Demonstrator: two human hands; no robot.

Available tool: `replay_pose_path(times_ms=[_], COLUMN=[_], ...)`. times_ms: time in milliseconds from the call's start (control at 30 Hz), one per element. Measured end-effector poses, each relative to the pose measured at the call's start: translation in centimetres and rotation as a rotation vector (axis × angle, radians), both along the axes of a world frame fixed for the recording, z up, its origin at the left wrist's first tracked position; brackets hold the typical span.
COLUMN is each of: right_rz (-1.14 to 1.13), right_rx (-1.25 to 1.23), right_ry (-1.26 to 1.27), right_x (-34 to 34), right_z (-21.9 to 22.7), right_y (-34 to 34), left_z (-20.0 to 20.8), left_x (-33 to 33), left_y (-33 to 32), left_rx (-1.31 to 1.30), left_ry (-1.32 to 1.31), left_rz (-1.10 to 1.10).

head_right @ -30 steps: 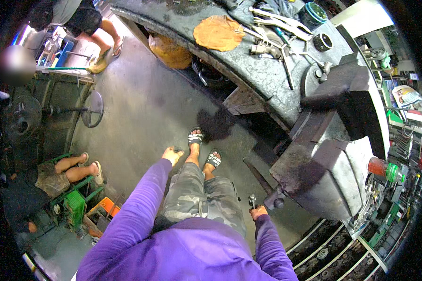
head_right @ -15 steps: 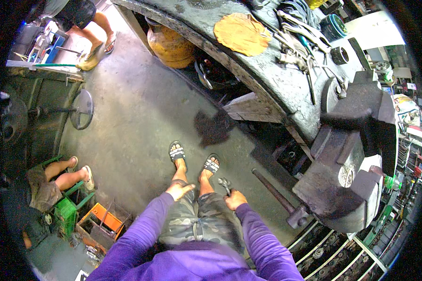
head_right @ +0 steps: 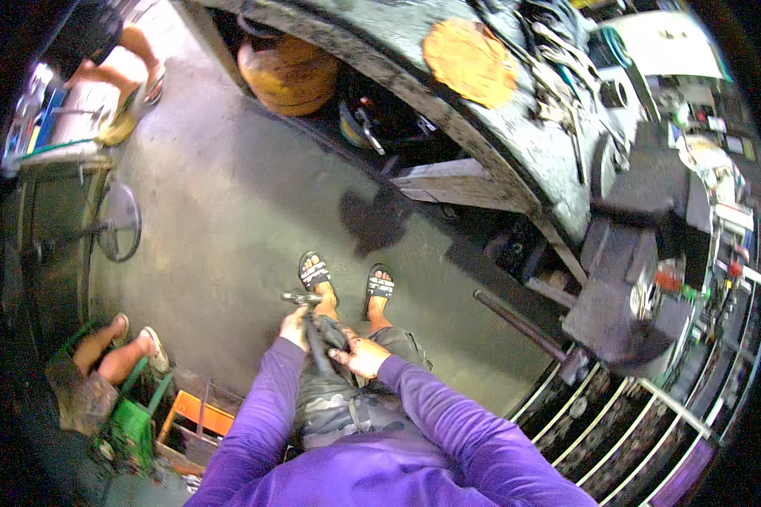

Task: The person assembles mechanical parts on a workbench, using a screwdriver to tighten components and a spray can to apply lubricant. They handle several metal parts, including a circular housing and a central shaft, and place them together on the table.

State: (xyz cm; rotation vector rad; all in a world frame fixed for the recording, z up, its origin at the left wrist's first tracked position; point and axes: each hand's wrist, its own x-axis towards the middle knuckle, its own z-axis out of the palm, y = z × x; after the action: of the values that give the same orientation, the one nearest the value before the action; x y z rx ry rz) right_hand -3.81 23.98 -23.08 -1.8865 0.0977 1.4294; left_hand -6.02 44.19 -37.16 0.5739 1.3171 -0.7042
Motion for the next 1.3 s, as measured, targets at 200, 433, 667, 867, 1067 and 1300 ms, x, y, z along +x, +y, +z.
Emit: replay_pose_path(times_ms=[200, 433, 667, 867, 1067, 1300], right_rz=[0.026, -0.202, -0.414, -0.686, -1.221, -1.294], right_rx=[-0.431, -0.364, -0.191, -0.361, -0.363, -0.491], right_ry=[0.149, 0.000, 0.006, -0.320, 0.159, 0.185], right_x=[-1.8, -7.3, -18.3, -33.6, -47.8, -52.0], right_z=[-2.3, -2.4, -3.3, -6.9, -7.0, -9.6], right_y=[-6.8, -12.9, -21.0, -32.4, -45.8, -52.5], left_z=[1.3, 5.7, 6.7, 7.0, 8.1, 5.8], left_x=[0.2, -1.7, -7.6, -15.9, -23.4, -25.4], left_y=[8.3, 3.4, -12.9, -27.6, -40.8, -44.6], left_rx=[0.200, 0.094, -0.041, -0.153, -0.161, -0.355], left_ry=[0.030, 0.030, -0.057, 0.044, -0.069, -0.040], left_rz=[-0.016, -0.151, -0.473, -0.665, -0.948, -0.988])
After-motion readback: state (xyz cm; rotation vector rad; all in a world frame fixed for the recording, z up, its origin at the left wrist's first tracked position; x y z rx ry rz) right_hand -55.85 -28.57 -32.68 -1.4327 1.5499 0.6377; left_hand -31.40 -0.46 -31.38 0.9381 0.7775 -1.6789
